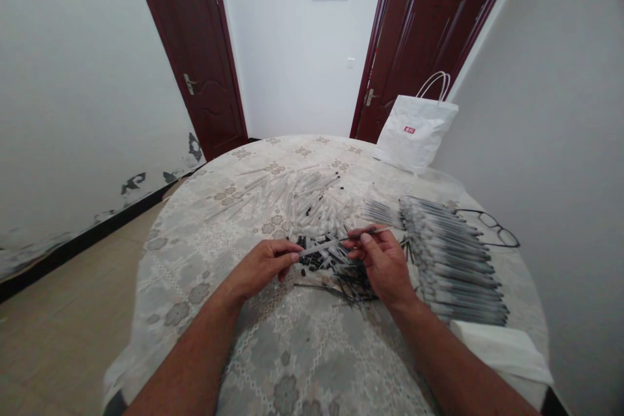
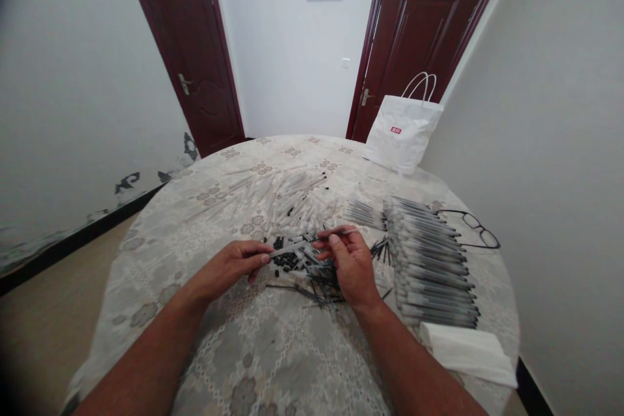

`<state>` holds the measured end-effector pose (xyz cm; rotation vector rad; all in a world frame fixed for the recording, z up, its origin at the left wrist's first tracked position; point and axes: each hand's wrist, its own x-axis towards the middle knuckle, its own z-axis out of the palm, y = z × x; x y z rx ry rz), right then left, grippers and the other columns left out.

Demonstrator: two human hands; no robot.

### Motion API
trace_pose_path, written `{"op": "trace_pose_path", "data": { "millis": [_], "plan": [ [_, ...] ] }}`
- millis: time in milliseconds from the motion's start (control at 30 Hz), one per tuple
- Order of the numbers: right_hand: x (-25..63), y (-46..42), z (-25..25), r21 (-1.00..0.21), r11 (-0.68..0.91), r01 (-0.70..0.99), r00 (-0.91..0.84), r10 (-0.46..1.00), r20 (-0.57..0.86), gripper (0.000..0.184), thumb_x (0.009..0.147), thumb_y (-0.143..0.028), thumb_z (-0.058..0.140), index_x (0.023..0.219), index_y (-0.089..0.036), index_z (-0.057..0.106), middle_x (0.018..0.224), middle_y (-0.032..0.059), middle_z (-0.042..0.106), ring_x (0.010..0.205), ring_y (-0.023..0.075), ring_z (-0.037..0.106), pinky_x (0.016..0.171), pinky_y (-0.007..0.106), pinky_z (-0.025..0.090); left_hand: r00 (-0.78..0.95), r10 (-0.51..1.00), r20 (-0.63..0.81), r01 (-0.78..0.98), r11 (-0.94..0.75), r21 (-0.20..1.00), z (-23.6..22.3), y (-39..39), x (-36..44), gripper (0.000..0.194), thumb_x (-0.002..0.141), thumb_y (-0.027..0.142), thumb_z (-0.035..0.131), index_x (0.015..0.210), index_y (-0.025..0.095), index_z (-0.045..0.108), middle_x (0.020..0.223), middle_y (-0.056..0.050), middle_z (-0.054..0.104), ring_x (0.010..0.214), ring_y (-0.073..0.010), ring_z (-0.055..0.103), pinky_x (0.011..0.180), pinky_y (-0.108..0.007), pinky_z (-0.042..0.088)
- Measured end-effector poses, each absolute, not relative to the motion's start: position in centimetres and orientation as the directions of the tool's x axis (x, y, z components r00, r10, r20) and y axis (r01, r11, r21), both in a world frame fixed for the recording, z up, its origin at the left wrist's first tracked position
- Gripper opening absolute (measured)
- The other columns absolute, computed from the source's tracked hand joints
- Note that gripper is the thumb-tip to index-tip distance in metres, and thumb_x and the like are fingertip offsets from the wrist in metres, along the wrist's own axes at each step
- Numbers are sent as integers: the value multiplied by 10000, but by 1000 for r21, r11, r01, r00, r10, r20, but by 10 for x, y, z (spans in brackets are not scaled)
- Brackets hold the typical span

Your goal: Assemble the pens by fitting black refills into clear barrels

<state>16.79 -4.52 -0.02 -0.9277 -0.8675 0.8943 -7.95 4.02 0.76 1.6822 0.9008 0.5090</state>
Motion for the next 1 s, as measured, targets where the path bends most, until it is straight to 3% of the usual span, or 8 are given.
{"op": "trace_pose_path", "data": {
  "millis": [267, 633, 1000],
  "plan": [
    [177, -45, 2, -894, 393, -217, 441, 856, 270, 176, 891, -339, 663, 987, -212, 588, 972, 37, 720, 800, 182, 721, 603, 274, 585, 590, 799, -113, 307, -93, 947, 4, 44, -83, 380, 843, 422, 621, 1081, 146, 729, 639, -2, 609, 555, -125, 523, 566, -245, 400],
    [165, -46, -6, -942, 310, -132, 341, 906, 250, 236, 860, -389, 699, 978, -214, 594, 987, 58, 737, 819, 202, 726, 634, 301, 589, 628, 773, -95, 283, -113, 952, 14, 39, -79, 366, 837, 407, 619, 1064, 143, 734, 621, -3, 601, 552, -120, 507, 563, -239, 378],
    [175, -44, -3, -905, 374, -202, 432, 863, 261, 197, 869, -357, 678, 968, -215, 583, 956, 38, 722, 789, 191, 717, 590, 289, 585, 586, 803, -109, 279, -73, 958, 0, 43, -82, 370, 832, 419, 635, 1065, 150, 732, 662, -4, 613, 559, -126, 540, 575, -244, 404]
  ]
}}
